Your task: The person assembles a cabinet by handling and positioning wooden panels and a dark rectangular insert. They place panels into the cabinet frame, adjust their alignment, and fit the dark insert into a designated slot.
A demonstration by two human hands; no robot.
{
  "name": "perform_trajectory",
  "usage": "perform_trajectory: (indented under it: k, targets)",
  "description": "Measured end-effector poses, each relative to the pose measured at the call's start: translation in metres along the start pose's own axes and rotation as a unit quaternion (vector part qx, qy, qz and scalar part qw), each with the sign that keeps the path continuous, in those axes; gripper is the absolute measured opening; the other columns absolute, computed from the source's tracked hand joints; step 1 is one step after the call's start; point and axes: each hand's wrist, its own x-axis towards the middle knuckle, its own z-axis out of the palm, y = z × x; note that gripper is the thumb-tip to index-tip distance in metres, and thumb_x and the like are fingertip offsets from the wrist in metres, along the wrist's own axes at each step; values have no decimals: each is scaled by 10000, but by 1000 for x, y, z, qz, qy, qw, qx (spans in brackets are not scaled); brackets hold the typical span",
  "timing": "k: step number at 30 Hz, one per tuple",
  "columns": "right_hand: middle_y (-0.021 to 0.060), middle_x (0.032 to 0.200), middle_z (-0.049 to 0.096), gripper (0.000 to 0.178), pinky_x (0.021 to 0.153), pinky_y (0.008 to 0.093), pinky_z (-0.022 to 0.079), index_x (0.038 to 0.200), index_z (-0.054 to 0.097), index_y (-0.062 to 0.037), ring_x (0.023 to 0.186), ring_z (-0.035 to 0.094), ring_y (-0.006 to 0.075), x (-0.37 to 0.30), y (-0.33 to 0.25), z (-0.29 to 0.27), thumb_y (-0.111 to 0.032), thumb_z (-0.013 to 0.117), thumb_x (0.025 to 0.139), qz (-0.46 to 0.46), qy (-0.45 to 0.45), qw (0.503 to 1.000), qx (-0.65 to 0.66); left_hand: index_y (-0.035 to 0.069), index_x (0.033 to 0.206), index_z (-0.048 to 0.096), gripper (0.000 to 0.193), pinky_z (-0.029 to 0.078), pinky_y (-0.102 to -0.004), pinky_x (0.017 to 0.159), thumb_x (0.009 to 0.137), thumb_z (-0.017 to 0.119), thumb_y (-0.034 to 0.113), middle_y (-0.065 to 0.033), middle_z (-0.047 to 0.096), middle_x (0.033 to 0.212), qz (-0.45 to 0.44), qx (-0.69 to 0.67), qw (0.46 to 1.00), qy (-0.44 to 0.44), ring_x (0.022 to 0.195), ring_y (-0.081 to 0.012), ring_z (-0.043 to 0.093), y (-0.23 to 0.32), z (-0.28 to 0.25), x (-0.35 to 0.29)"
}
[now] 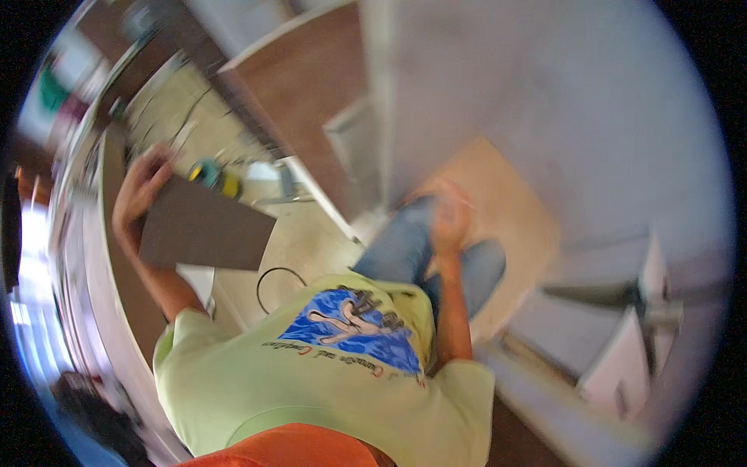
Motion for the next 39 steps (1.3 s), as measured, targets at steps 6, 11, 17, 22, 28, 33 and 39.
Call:
perform_trajectory:
  k: [6,11,17,22,28,33,39]
  targets:
    - [116,1239,642,441,948,398,518,1247,627,-90,1120,626,296,-21,-104,-15,-112,723,818,-142,-107,963,201,31,1039,622,138,395,-296,797,937,567,105,-78,574,982,184,-69,976,98,862,-146,496,100,34,-32]
    - [90,1400,525,663,1092,476,409,1358,560,-193,1289,501,294,-38,-138,-32,-308,808,754,-192,-115,930,290,28,1177,571,295,496,-297,807,929,613,182,-101,593,1081,345,-112,932,17,959,-165,572,152,40,-17]
    - [97,1501,415,787,1180,540,291,1410,497,-217,1429,366,291,-47,-131,-41,-336,834,709,-224,-21,963,149,8,1260,538,404,567,-323,854,935,606,237,-143,596,1177,606,57,788,92,1082,-209,612,239,94,34]
    - [101,1372,581,531,1089,471,440,1282,614,-148,1253,573,281,-42,-78,-86,-148,766,774,-140,121,982,-44,-13,1336,534,483,503,-402,997,974,526,307,-155,576,1278,482,-37,875,4,1149,-253,608,316,155,106]
    - [199,1105,696,277,903,372,508,1184,638,19,1035,669,345,-39,16,-162,-151,604,968,164,357,911,-128,66,1418,440,664,561,-328,757,979,516,558,-79,617,1069,370,-315,856,-179,794,-156,669,374,307,185]
    - [239,1211,658,401,972,391,468,1276,604,-2,1134,623,396,-68,151,-207,-282,532,999,378,289,860,-183,14,1390,471,570,560,-309,834,979,613,383,-162,600,1149,245,-309,869,-299,932,-192,683,350,446,217]
    - [252,1251,629,427,999,452,453,1352,561,-64,1162,595,423,-131,279,-220,-256,523,972,420,309,816,-251,20,1356,494,503,528,-285,741,975,637,316,-158,583,1164,169,-220,881,-383,836,-173,671,262,569,224]
